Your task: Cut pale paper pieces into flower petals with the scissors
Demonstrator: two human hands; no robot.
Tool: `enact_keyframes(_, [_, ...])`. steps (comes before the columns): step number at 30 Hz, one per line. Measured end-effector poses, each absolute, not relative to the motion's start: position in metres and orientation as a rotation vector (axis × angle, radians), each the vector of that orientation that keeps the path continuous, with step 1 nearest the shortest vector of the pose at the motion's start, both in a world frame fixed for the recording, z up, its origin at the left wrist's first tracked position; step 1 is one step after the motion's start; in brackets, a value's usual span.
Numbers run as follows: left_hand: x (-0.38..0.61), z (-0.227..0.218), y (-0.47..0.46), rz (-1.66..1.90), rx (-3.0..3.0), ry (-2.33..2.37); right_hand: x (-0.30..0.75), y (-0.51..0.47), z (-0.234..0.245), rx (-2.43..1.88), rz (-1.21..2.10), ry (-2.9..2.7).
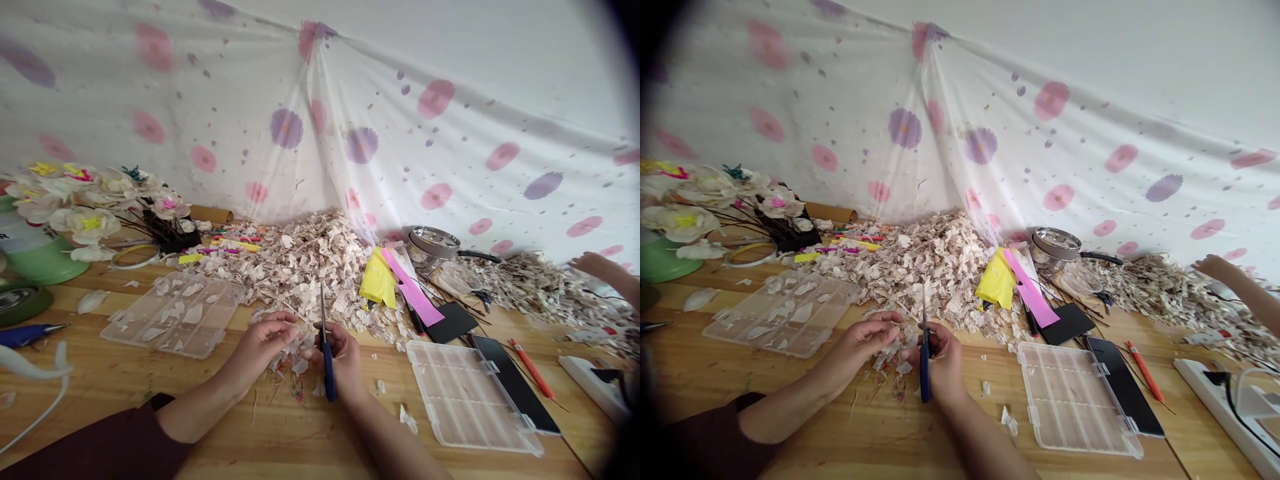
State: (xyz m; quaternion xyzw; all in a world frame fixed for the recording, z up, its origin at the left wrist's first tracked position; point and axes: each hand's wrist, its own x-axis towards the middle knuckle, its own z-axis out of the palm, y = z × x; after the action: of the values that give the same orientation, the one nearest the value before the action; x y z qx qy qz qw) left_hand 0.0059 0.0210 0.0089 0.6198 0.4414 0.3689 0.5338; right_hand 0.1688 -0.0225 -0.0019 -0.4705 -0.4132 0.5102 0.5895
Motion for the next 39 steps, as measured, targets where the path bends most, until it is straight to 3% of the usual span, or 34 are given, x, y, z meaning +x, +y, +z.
enact_keyframes(5, [0.012, 0.0, 0.016, 0.897, 1.581, 0.987, 0.16, -0.026, -0.001, -1.005, 1.282, -0.991])
enact_keyframes(23, [0.008, 0.01, 0.014, 0.942, 1.621, 1.015, 0.171, -0.02, -0.004, -1.104, 1.138, -0.927])
enact_keyframes(39, [0.009, -0.001, 0.013, 0.962, 1.676, 1.087, 0.169, -0.032, -0.003, -1.251, 0.665, -1.391])
